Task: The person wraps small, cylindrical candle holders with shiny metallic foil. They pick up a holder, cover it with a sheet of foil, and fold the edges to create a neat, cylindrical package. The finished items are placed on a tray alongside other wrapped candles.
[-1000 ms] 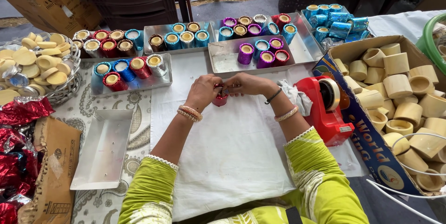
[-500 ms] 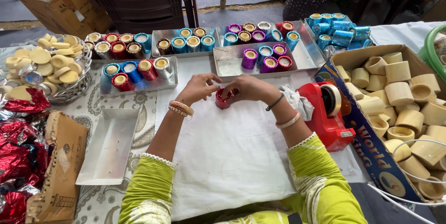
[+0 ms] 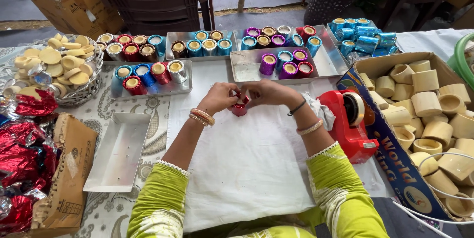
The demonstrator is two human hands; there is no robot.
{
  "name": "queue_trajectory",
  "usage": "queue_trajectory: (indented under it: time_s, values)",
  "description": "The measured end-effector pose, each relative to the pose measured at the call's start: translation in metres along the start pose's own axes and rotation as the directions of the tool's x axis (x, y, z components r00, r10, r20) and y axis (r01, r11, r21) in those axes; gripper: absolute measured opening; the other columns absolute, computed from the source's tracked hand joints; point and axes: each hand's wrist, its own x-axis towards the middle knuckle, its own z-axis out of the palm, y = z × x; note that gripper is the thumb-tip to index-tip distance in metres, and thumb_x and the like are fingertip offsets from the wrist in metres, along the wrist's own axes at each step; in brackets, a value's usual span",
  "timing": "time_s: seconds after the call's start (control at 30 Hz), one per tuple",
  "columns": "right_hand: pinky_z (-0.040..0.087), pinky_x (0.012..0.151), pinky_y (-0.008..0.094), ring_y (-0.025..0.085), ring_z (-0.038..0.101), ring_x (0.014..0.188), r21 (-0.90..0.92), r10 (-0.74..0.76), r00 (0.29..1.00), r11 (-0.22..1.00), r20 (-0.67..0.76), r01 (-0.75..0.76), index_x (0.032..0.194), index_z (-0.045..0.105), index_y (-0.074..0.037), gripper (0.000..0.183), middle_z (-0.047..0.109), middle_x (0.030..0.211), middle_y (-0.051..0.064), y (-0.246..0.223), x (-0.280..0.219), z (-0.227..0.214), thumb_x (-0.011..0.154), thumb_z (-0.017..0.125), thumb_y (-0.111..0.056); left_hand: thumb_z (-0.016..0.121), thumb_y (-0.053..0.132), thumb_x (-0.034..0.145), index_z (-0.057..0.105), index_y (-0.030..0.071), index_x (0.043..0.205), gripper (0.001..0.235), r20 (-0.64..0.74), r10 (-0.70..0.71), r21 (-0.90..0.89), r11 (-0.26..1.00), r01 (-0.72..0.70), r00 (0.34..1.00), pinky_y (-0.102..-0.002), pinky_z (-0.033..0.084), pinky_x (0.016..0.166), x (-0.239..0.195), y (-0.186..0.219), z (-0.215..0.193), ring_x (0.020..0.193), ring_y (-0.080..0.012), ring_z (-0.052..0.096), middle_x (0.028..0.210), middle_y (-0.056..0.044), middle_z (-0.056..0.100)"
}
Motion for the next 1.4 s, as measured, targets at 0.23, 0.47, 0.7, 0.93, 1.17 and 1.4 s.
queue_trajectory:
  time_s: [0.23, 0.47, 0.7, 0.93, 1.17, 1.4]
  values:
    - [0.057, 0.080, 0.030, 0.016, 0.063, 0.093, 0.077, -0.005, 0.993, 0.997, -0.119, 0.014, 0.122, 0.055, -0.004, 0.055, 0.065, 0.110, 0.006, 0.035, 0.003, 0.001, 0.082, 0.087, -0.025, 0.070, 0.014, 0.087, 0.073, 0.007, 0.117, 0.030, -0.020, 0.033, -0.039, 0.999, -0.034, 0.999, -0.030, 0.062, 0.061, -0.003, 0.009, -0.004, 0.068, -0.0174, 0.076, 0.084, -0.012, 0.075]
    - [0.059, 0.087, 0.030, 0.015, 0.066, 0.104, 0.164, -0.071, 0.997, 0.984, -0.010, 0.072, 0.131, 0.052, -0.006, 0.064, 0.067, 0.122, 0.006, 0.041, 0.003, 0.001, 0.078, 0.086, -0.021, 0.060, 0.017, 0.098, 0.065, 0.004, 0.117, 0.023, -0.081, 0.028, -0.075, 0.997, -0.034, 0.996, -0.029, 0.063, 0.063, 0.003, -0.001, -0.008, 0.073, -0.0149, 0.076, 0.088, -0.011, 0.074]
    - [0.058, 0.070, 0.032, 0.015, 0.067, 0.077, -0.034, 0.057, 0.996, 0.998, 0.069, -0.054, 0.119, 0.061, -0.006, 0.057, 0.072, 0.087, 0.007, 0.074, 0.011, 0.014, 0.075, 0.091, -0.027, 0.063, 0.017, 0.097, 0.066, 0.005, 0.114, 0.021, -0.189, 0.143, 0.084, 0.988, -0.129, 0.971, -0.033, 0.058, 0.067, -0.016, 0.014, -0.043, 0.070, -0.0174, 0.073, 0.079, -0.011, 0.073]
    - [0.057, 0.059, 0.031, 0.014, 0.064, 0.070, 0.066, 0.261, 0.960, 0.961, 0.099, -0.268, 0.114, 0.061, -0.006, 0.059, 0.067, 0.083, 0.003, 0.057, 0.007, 0.017, 0.071, 0.091, -0.033, 0.064, 0.014, 0.091, 0.069, 0.004, 0.104, 0.018, -0.414, 0.240, 0.556, 0.831, 0.035, 0.878, -0.041, 0.058, 0.084, -0.015, -0.062, -0.127, 0.095, -0.0275, 0.071, 0.105, -0.015, 0.069]
    - [0.055, 0.056, 0.029, 0.012, 0.060, 0.066, 0.144, 0.233, 0.969, 0.959, 0.083, -0.243, 0.106, 0.065, -0.005, 0.050, 0.063, 0.078, 0.003, 0.075, 0.009, 0.021, 0.073, 0.091, -0.031, 0.058, 0.013, 0.101, 0.070, 0.008, 0.112, 0.017, -0.791, 0.114, 0.592, 0.391, 0.705, 0.601, -0.043, 0.060, 0.080, -0.065, -0.116, -0.244, 0.103, -0.0335, 0.066, 0.114, -0.016, 0.065]
    - [0.050, 0.052, 0.029, 0.011, 0.056, 0.061, 0.138, 0.251, 0.965, 0.956, 0.069, -0.259, 0.101, 0.068, -0.006, 0.041, 0.061, 0.074, 0.001, 0.061, 0.008, 0.019, 0.074, 0.090, -0.029, 0.065, 0.006, 0.095, 0.068, 0.005, 0.116, 0.021, -0.881, 0.035, 0.448, 0.379, 0.810, 0.471, -0.039, 0.061, 0.084, -0.093, -0.124, -0.288, 0.111, -0.0359, 0.062, 0.127, -0.018, 0.059]
